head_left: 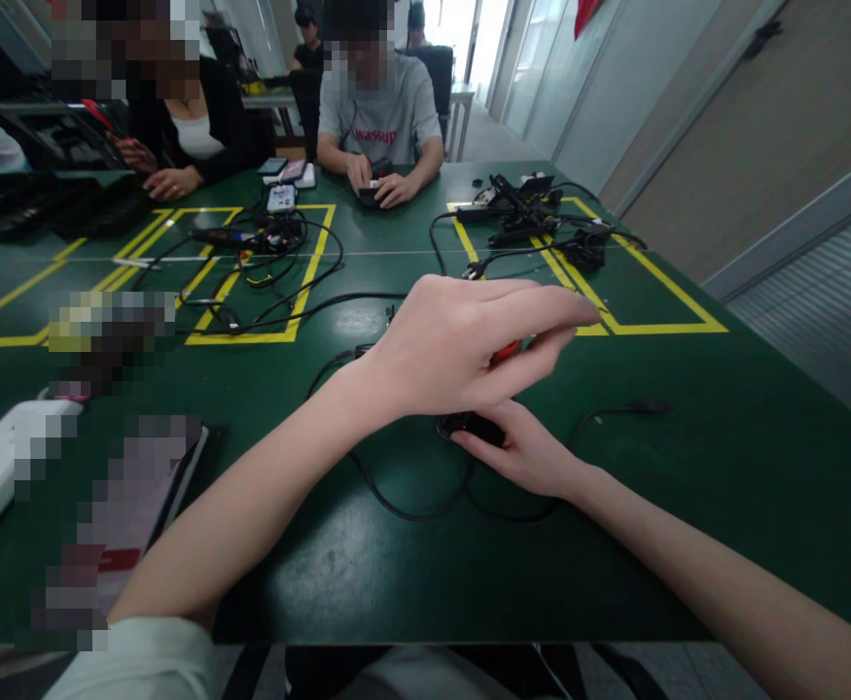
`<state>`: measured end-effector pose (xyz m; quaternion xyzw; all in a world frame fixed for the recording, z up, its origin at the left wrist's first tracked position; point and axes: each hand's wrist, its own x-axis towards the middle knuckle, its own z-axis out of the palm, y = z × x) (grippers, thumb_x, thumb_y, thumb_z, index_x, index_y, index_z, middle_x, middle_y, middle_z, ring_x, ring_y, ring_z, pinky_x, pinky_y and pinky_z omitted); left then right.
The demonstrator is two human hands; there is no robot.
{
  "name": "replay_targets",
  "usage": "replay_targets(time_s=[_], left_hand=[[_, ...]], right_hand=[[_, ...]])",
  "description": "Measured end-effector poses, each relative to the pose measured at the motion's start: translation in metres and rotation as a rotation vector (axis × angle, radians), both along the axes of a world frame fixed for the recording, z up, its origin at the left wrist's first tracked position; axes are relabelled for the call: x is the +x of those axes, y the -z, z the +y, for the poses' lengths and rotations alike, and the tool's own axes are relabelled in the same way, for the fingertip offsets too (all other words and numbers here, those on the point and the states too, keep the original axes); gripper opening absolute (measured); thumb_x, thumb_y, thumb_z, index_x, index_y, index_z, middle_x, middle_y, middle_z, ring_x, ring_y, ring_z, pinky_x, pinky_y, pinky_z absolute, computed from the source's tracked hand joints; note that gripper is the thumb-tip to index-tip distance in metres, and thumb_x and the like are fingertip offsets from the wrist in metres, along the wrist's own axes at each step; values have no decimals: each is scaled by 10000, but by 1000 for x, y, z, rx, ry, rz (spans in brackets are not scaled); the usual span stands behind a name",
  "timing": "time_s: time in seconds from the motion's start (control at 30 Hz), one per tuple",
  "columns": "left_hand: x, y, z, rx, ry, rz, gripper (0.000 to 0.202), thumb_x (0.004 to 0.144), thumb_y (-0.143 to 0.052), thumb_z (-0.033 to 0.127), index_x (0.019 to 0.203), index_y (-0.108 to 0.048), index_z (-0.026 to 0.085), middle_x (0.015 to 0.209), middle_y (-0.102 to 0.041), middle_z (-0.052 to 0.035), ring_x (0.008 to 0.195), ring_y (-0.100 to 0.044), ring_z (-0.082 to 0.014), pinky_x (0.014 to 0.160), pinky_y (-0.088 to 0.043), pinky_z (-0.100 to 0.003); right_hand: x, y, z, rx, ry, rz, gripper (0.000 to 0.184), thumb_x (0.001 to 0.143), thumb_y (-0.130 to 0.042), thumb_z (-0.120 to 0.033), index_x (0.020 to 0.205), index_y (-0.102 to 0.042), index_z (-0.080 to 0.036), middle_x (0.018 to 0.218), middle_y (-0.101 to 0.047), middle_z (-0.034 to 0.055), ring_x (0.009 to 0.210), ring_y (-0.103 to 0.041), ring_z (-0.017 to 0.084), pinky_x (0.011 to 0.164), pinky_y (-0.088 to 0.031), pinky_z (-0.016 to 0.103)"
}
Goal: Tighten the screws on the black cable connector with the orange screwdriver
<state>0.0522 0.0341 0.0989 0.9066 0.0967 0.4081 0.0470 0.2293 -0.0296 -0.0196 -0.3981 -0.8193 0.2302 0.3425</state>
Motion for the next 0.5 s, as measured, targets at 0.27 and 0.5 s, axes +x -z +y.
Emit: replay_targets(time_s=[0.27,0.5], left_hand=[[-2,1,4,66,-4,-8,456,956,-357,123,1213,-722,220,1239,-784,-50,1093,-768,-169,776,-610,-260],[-1,2,3,89,-62,36,440,994,-390,127,1264,-722,231,1181,-799,-41,1047,-771,-144,749,-581,-229]], right_hand=[[0,-1,1,14,-8,-14,145,1000,-635,-275,1092,-707,-190,1082,-812,112,994,-752,285,866,-635,433],[0,1,2,31,-1,-31,166,998,-643,-269,1125,-702,-181,1127,-810,126,1027,-752,293,897,-636,446]])
